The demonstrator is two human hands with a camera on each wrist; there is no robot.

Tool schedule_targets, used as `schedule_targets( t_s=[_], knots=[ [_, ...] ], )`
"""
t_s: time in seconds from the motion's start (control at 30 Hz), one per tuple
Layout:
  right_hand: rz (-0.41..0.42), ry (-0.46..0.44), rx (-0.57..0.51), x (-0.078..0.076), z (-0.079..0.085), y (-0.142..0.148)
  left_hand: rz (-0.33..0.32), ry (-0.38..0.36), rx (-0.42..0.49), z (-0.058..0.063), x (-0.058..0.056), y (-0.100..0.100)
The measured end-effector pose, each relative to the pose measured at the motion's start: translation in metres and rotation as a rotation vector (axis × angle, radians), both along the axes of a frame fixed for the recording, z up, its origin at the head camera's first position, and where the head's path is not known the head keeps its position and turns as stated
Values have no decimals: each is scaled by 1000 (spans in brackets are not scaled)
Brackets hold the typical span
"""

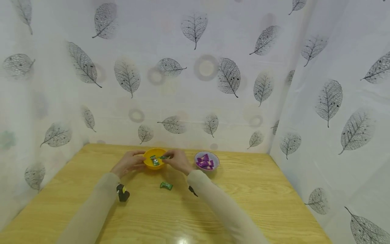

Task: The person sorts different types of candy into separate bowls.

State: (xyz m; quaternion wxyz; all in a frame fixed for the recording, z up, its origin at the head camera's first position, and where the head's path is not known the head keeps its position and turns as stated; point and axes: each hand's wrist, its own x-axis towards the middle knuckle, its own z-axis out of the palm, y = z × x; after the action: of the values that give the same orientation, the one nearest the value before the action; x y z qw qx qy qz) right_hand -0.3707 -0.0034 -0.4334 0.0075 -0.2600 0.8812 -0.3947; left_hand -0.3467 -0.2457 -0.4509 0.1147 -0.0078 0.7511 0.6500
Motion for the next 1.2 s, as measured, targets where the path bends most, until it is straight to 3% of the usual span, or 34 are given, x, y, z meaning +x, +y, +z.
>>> schedule_targets(
  t_s=[0.73,0.97,1.2],
  knots=[
    [-16,-18,-36,3,-7,0,7,1,21,-3,-2,0],
    [22,-70,-128,8,-5,9,4,-5,23,-6,-4,0],
    [100,-119,-144,10,-9,23,14,10,35,-8,-3,-2]
  ],
)
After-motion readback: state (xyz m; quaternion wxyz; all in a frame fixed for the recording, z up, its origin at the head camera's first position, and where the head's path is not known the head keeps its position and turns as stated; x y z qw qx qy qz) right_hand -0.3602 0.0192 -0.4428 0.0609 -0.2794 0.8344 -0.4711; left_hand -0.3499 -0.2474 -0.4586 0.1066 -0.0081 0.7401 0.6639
